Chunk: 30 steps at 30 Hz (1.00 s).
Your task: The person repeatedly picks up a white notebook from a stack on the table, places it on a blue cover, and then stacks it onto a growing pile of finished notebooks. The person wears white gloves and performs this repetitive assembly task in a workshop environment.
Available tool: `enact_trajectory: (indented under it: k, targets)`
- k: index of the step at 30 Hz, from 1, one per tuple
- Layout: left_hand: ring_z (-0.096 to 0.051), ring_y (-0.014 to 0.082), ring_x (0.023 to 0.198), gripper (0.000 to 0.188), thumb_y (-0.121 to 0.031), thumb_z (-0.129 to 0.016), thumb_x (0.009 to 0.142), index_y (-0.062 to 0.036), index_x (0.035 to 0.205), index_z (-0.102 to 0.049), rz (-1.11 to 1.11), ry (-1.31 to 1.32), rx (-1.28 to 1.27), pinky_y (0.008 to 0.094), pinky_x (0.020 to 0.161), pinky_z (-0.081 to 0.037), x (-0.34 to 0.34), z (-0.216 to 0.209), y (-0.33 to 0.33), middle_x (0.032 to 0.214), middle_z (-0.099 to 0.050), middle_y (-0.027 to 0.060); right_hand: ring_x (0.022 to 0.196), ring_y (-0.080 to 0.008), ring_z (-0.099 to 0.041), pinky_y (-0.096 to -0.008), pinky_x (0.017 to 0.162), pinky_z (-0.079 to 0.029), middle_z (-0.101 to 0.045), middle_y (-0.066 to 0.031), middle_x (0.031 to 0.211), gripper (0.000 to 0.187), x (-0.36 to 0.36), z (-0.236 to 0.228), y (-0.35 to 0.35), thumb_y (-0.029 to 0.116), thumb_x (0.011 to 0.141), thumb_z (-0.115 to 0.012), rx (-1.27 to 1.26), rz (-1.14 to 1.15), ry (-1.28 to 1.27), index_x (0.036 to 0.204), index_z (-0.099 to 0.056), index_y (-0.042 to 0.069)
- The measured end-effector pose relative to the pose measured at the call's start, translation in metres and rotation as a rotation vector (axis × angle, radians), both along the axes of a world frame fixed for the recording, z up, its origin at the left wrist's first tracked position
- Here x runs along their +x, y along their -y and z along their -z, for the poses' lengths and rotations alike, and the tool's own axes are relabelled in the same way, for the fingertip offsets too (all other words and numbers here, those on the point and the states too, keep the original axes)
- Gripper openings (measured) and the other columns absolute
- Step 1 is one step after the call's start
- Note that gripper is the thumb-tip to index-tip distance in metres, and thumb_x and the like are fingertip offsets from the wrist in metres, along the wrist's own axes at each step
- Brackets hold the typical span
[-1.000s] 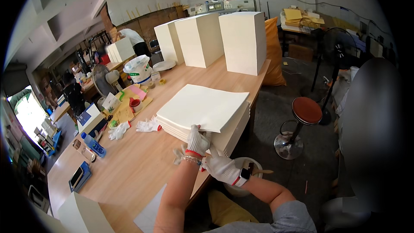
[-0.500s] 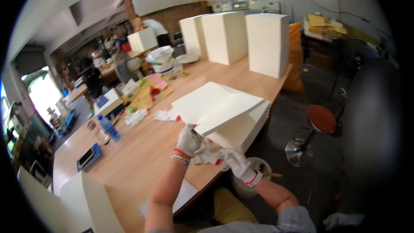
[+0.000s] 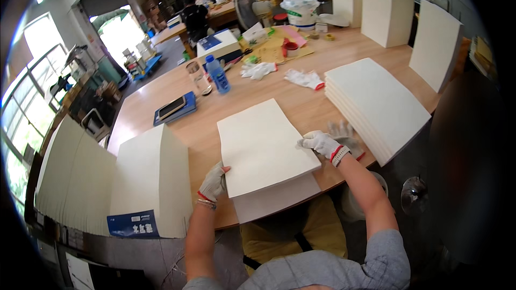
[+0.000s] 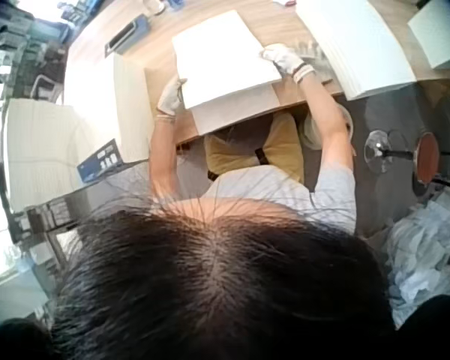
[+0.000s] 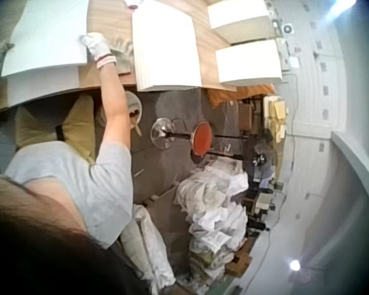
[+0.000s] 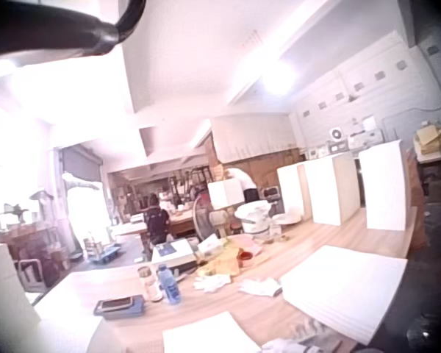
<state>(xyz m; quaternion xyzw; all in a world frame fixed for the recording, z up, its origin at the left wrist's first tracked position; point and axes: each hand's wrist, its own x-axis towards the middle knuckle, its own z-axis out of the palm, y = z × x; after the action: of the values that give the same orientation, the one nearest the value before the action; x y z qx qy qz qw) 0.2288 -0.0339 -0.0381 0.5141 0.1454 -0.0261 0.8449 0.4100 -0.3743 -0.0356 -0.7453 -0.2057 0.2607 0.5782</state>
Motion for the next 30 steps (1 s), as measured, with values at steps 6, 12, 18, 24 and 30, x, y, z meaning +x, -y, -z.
enact_trajectory:
  k: [6,12,18,24,30]
  targets:
    - [-0.065,0.0148,0.08,0.018,-0.012,-0.064,0.089,-0.0017,0.1,-0.055,-0.13,-0.143,0.334,0.0281,0.066,-0.055,-0.002,0.035,-0.029,0.094,-0.064,0.0055,0.07,-0.0076,-0.053,-0.0256,0.064,-0.043,-0.065,0.0017,0.078,0.035,0.028,0.066,-0.033,0.036,0.089,-0.068,-0.101,0.055,0.133,0.098,-0.072,0.002]
    - [-0.063,0.0177,0.073,0.031,-0.019,-0.066,0.087,0.0021,0.109,-0.057,-0.133,-0.239,0.594,0.0304,0.066,-0.052,0.003,0.035,-0.029,0.084,-0.063,0.0062,0.072,-0.0087,-0.055,-0.0263,0.066,-0.045,-0.066,0.0013,0.081,0.035,0.024,0.064,-0.034,0.034,0.089,-0.069,-0.037,0.063,0.147,0.102,-0.069,0.0]
    - [-0.054,0.0357,0.111,0.056,-0.025,-0.074,0.078,-0.0013,0.125,-0.054,-0.144,-0.194,1.344,0.0454,0.092,-0.045,-0.084,0.021,0.019,0.122,-0.057,0.02,0.071,-0.0092,-0.056,-0.0273,0.067,-0.046,-0.065,0.0007,0.077,0.036,0.019,0.047,-0.03,0.036,0.09,-0.067,-0.112,0.043,0.033,0.098,-0.069,0.001]
    - [-0.039,0.0444,0.128,0.073,-0.015,-0.081,0.066,0.0009,0.131,-0.053,-0.226,-0.041,1.414,0.0482,0.108,-0.031,-0.114,0.049,0.052,0.133,-0.05,0.0282,0.067,-0.0115,-0.056,-0.0288,0.065,-0.046,-0.064,-0.0046,0.073,0.041,0.028,0.034,-0.029,0.043,0.089,-0.064,-0.292,-0.089,0.281,0.097,-0.069,0.003]
    - [-0.038,0.0453,0.128,0.072,-0.011,-0.08,0.064,0.0027,0.13,-0.054,-0.233,0.031,1.409,0.0477,0.109,-0.031,-0.112,0.05,0.053,0.134,-0.05,0.027,0.073,-0.0145,-0.057,-0.0305,0.072,-0.046,-0.067,-0.0052,0.08,0.039,0.029,0.035,-0.03,0.041,0.09,-0.063,-0.343,-0.038,0.207,0.102,-0.068,0.005]
